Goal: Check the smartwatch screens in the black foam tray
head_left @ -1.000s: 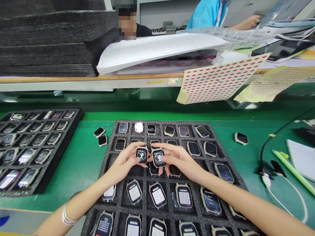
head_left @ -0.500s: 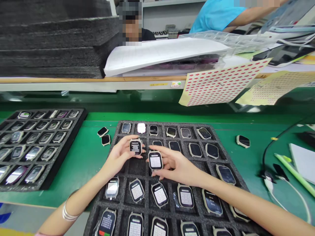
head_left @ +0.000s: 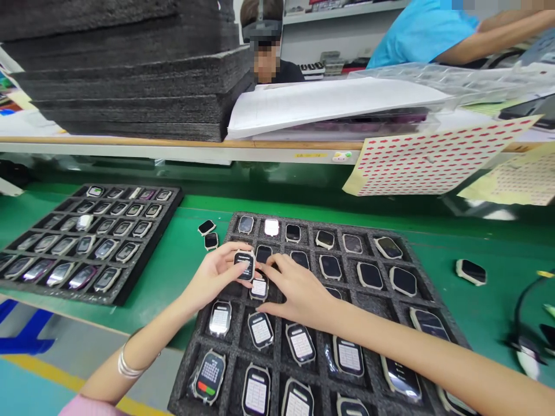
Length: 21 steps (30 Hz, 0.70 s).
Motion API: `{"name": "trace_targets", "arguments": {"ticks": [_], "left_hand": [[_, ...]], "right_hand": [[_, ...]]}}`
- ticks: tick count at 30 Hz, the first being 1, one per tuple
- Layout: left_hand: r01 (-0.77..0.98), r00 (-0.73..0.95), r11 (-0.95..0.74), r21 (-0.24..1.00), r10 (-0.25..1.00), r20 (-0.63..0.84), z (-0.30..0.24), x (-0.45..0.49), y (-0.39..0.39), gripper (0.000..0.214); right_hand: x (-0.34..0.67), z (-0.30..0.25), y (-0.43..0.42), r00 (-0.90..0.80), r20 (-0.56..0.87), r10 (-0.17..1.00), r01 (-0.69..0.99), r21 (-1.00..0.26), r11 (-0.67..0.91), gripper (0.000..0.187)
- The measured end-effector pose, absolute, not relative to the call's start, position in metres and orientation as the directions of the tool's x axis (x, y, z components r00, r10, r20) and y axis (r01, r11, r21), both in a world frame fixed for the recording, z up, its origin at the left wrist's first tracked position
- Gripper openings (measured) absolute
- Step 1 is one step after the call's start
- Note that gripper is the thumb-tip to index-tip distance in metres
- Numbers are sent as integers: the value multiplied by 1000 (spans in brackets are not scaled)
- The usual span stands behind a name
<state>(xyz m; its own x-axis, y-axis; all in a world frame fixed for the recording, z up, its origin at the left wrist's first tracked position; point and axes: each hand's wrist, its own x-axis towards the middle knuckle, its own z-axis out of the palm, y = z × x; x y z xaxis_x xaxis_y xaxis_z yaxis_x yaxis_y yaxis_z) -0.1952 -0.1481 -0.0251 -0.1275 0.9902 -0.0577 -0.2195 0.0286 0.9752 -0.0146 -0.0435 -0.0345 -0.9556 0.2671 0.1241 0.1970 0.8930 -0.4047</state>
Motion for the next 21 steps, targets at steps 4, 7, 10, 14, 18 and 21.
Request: {"name": "trace_targets", "arguments": {"ticks": [4, 7, 10, 14, 18, 21], "left_hand": [[-236, -140, 47, 971, 987, -82, -28, -199, -151, 30], [-242, -136, 69, 968, 985, -104, -29, -201, -154, 29], [-223, -138, 91, 970, 983, -124, -30, -203, -157, 31], [-174, -164, 119, 978, 975, -148, -32, -204, -159, 33], [-140, -187, 135, 981, 969, -160, -33, -204, -158, 34], [-89, -177, 165, 982, 968, -178, -36, -206, -159, 44]], "right_hand": [[19, -23, -32, -930, 143, 338, 266, -371, 890, 33], [45, -20, -21, -908, 86, 410, 383, -225, 896, 8], [66, -24, -18, -896, 41, 443, 443, -2, 896, 9], [83, -37, -23, -868, 74, 492, 496, 79, 864, 12], [89, -43, -27, -846, 154, 511, 517, 1, 856, 18], [91, -45, -29, -837, 183, 516, 525, 4, 851, 24]]}}
